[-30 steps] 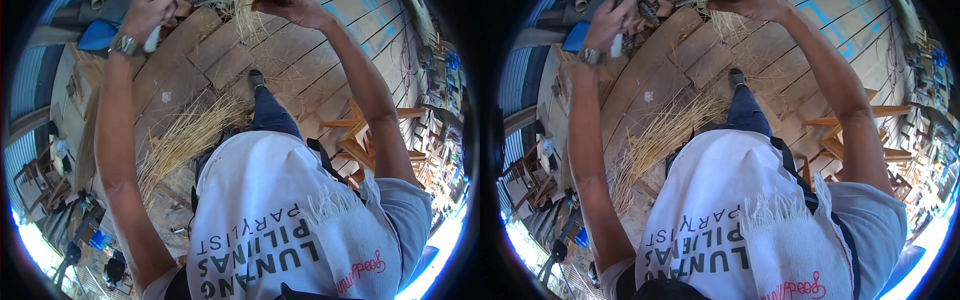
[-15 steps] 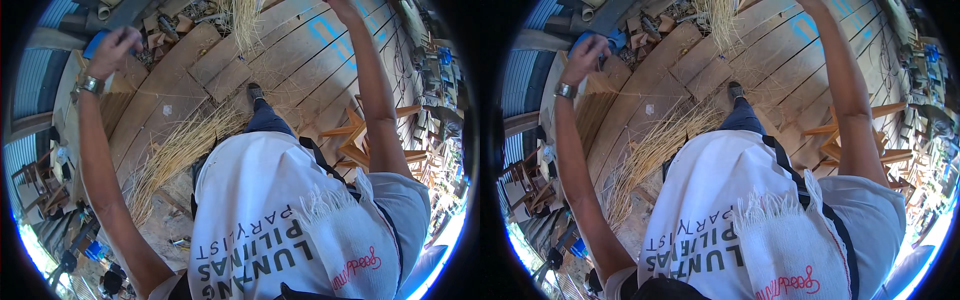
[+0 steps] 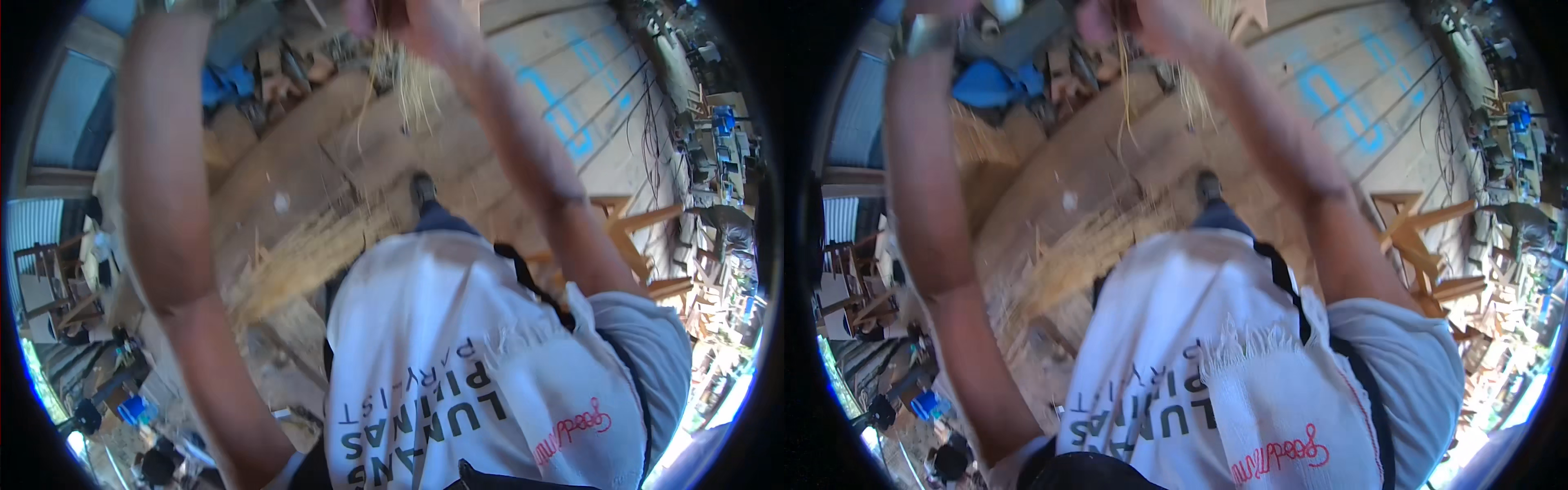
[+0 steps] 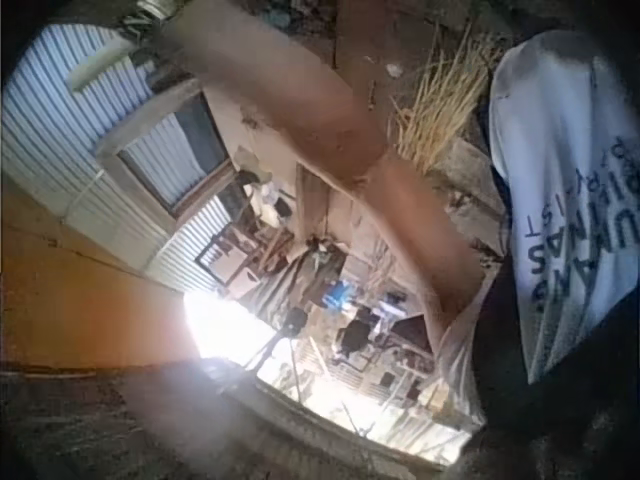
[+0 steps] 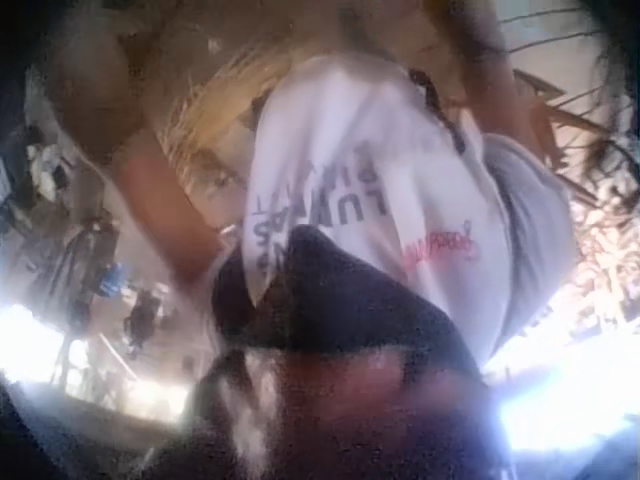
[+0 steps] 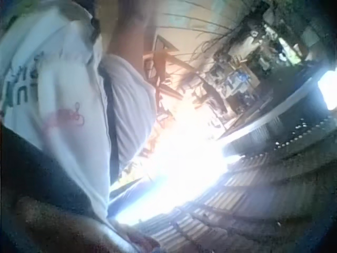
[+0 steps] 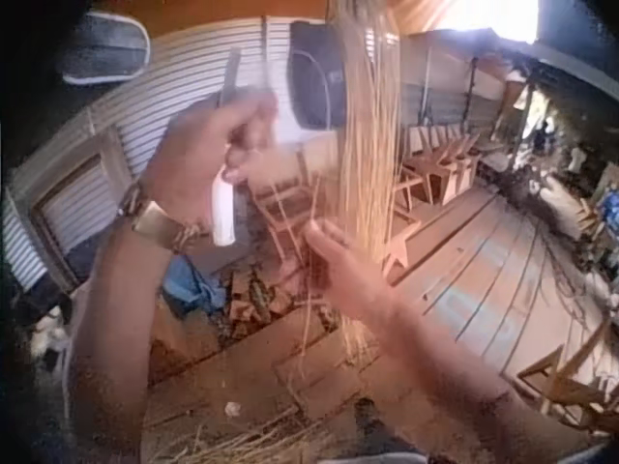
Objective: Measuring and cutting natural fiber strands on a workshop table for furniture upholstery preparation.
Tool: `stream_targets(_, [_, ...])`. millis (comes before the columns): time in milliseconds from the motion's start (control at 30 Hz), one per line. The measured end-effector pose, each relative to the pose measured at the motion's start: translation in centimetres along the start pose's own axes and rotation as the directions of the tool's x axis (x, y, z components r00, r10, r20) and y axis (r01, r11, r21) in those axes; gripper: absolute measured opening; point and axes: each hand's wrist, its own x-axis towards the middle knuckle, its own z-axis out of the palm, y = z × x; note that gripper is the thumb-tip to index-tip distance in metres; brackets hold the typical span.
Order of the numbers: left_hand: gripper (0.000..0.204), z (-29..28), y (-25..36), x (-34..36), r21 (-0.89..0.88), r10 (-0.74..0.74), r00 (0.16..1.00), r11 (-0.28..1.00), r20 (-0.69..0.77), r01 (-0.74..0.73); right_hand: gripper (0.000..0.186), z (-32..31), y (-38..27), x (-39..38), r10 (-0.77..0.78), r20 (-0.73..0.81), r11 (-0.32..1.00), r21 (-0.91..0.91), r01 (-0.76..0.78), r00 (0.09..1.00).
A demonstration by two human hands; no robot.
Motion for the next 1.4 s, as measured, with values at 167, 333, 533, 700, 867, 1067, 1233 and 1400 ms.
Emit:
stream_targets(167, [0.047,1.5,0.4,-7.3,0.086,-0.274,0.933,0.95,-0.231,0.301,0.024,-3.3,2.0,-2.2,-0.286,-0.174,0.896,-0.396,0.199,0.942])
stream_targets(333, [0.041,2.0,-1.0,-16.2,0.015,-0.326,0.871,0.934,-0.367,0.356,0.024,-4.2,-7.4,2.1,-0.693,-0.156,0.596,-0.674,0.437,0.704])
stream_targets(533, [0.035,4.1,-4.0,-28.7,-0.284,-0.617,0.693,0.787,-0.373,0.548,0.026,-5.3,-19.9,13.3,-0.921,-0.126,0.159,-0.985,0.061,0.369])
stream_targets(700, [0.034,4.8,-5.7,-35.9,-0.539,-0.731,0.561,0.674,-0.387,0.506,0.026,-5.6,-26.2,18.4,-0.816,-0.289,0.134,-0.937,-0.324,0.5])
stream_targets(867, [0.033,3.5,-5.8,-40.1,-0.623,-0.777,0.454,0.625,-0.437,0.47,0.032,-6.4,-26.5,17.0,-0.746,-0.304,-0.054,-0.859,-0.509,0.593])
stream_targets(1067, [0.034,1.9,-4.0,-46.4,-0.618,-0.777,0.431,0.628,-0.459,0.473,0.019,-12.7,-10.9,4.3,-0.841,0.101,-0.084,-0.995,0.056,0.531])
stream_targets(1233, [0.033,2.1,-0.4,-53.6,-0.66,-0.844,0.263,0.531,-0.467,0.531,0.02,-16.9,11.6,-9.0,-0.089,-0.606,0.488,-0.718,-0.496,0.79])
stream_targets(1400, [0.044,-3.4,-3.5,-50.4,-0.287,-0.863,0.306,0.436,-0.401,0.853,0.033,-28.1,15.9,-6.8,-0.544,-0.05,-0.292,-0.924,-0.245,0.838])
